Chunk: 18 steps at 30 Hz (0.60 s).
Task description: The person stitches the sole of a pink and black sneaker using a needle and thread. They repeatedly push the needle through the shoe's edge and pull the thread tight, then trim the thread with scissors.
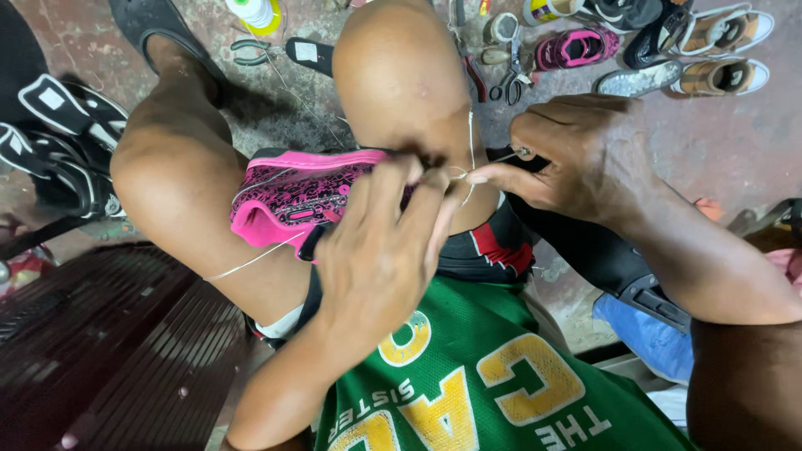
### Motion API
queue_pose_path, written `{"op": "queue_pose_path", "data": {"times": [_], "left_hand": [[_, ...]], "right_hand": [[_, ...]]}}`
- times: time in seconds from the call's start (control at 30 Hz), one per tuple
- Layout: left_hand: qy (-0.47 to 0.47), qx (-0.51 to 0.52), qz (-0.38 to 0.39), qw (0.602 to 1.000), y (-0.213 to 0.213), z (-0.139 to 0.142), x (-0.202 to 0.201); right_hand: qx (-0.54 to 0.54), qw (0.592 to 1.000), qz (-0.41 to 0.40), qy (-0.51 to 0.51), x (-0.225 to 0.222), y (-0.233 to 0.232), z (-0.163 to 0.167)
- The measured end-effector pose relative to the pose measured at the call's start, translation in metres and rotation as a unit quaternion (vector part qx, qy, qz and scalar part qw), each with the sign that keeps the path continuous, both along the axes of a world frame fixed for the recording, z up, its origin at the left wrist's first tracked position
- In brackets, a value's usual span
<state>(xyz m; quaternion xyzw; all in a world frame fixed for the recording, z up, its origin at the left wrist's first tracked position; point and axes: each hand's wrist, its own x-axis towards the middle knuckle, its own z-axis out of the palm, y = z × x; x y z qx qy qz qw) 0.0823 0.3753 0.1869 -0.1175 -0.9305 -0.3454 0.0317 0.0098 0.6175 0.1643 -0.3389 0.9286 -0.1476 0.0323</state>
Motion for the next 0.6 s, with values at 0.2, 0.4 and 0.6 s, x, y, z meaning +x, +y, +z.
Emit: {"op": "queue_pose_path", "data": {"times": [0.2, 0.4, 0.6], "left_hand": [[-0.057, 0.187, 0.014, 0.981, 0.005, -0.029, -0.011], [-0.17, 0.355, 0.057, 0.918, -0.007, -0.035, -0.003], [-0.296, 0.547, -0.041, 0.782, -0.011, -0.025, -0.009]], "right_hand": [[-0.061, 0.988, 0.03, -0.136, 0.005, 0.008, -0.018], [-0.276, 0.942, -0.055, -0.183, 0.042, -0.016, -0.037], [-0.334, 0.878, -0.06, -0.338, 0.05, 0.001, -0.028]]}}
